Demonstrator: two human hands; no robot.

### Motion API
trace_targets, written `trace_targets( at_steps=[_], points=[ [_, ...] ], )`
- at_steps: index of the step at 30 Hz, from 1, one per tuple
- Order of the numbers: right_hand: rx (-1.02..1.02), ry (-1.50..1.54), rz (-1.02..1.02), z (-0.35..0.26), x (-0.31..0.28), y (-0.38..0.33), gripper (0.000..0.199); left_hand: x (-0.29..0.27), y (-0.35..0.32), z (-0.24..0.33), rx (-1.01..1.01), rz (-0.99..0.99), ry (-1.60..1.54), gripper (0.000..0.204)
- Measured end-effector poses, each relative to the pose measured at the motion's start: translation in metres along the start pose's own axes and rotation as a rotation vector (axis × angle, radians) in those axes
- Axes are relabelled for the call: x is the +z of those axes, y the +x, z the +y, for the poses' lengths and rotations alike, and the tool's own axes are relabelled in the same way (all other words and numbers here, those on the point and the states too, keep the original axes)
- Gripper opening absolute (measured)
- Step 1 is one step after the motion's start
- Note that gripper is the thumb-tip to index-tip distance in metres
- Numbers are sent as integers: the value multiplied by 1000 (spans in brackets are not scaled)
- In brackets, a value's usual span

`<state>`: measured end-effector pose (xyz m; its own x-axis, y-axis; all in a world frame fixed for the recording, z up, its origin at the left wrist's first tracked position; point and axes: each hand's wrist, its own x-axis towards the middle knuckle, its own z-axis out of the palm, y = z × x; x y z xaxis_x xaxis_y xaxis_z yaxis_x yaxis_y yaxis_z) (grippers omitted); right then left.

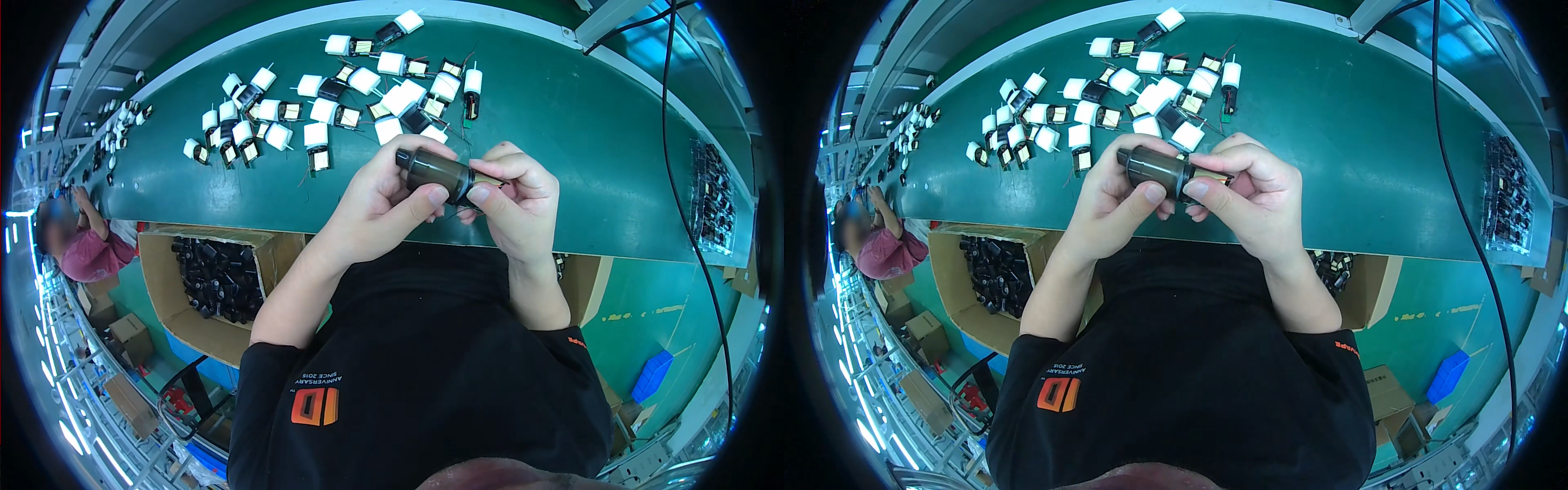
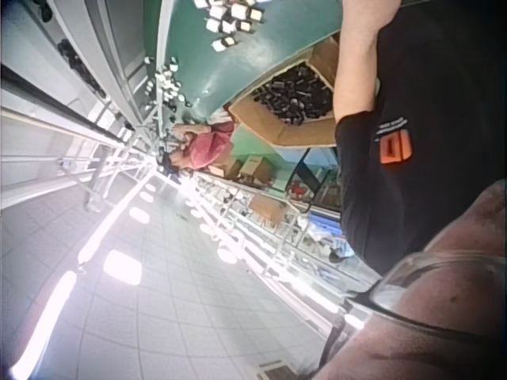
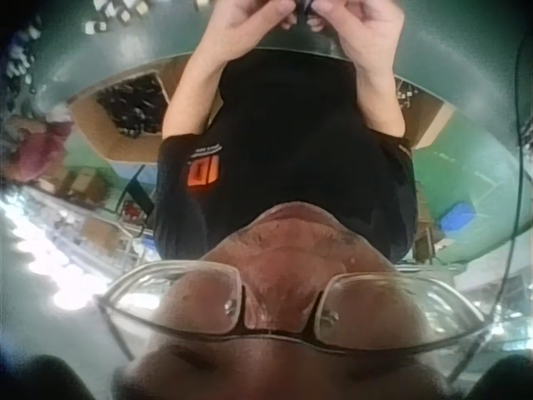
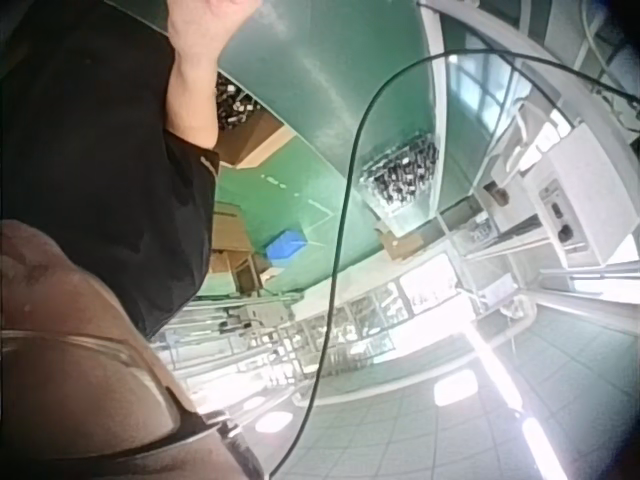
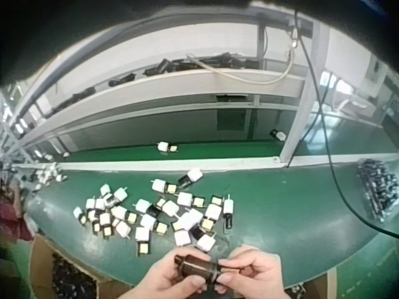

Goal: Assembling small electronic components by inserting a circuit board into a plastic casing.

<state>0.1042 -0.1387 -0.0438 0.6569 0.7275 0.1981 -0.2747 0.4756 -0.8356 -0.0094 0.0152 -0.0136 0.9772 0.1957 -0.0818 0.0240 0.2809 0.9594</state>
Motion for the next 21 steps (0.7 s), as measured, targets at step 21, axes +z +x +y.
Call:
trace_targets(
  at_steps=[21],
  points=[
    [-21,185,-104,9,-8,-8,19,-1,0,-5,16,-100,-67,35]
  ],
)
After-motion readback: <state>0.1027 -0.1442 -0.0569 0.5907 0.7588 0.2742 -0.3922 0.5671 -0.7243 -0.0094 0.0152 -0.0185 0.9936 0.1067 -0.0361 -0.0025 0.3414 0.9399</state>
